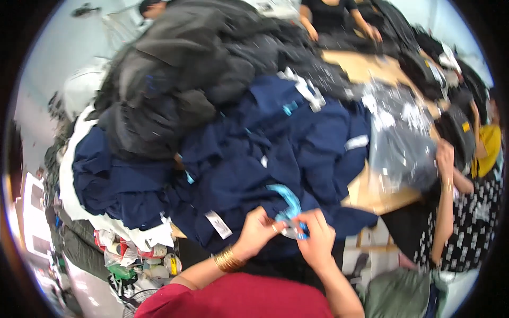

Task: Trimming loose threads from athletic garments using small snips at a garment factory workbench.

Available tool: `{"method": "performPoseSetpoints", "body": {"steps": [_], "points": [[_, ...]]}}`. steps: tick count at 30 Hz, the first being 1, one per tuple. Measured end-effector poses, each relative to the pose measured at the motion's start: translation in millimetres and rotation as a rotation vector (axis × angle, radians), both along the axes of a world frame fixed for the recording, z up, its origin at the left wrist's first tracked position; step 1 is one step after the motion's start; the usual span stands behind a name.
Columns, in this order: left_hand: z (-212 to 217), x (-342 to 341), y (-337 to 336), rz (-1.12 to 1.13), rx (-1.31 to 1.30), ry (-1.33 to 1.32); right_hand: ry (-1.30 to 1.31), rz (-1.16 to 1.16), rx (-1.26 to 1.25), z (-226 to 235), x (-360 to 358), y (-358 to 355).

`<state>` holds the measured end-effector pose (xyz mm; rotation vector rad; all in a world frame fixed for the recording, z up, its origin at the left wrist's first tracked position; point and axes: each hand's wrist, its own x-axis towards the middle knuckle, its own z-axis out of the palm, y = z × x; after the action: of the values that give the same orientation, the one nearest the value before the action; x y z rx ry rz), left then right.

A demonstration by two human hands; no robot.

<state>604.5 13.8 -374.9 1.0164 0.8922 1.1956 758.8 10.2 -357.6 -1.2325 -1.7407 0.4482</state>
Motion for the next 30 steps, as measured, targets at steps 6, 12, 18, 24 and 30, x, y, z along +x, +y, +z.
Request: {"method": "performPoseSetpoints", "body": {"steps": [6,12,18,24,30], "points": [[16.2,-5.2,1.9,0.04,-0.038,-0.1,0.234,-0.018,-0.344,18.0,9.8,4.3],[14.8,-3.8,5.4,0.038,-0.101,-0.122,0.048,0.032,-0.368,17.0,28.4,-5.5],[16.9,-4.0,4.1,0.028,-0.126,-0.121,-0.039,-0.001,-0.283,17.4,22.1,-8.5],[16.4,-6.1,7.6,-0.008,-0.115,-0.11,-0.104,-0.021,-0.229,15.8,17.1,-0.4],[14.5,-6.2,8.8,-0.002,-0.101,-0.123,-0.091,-0.006,-0.19,15.6,13.0,3.1]]}}
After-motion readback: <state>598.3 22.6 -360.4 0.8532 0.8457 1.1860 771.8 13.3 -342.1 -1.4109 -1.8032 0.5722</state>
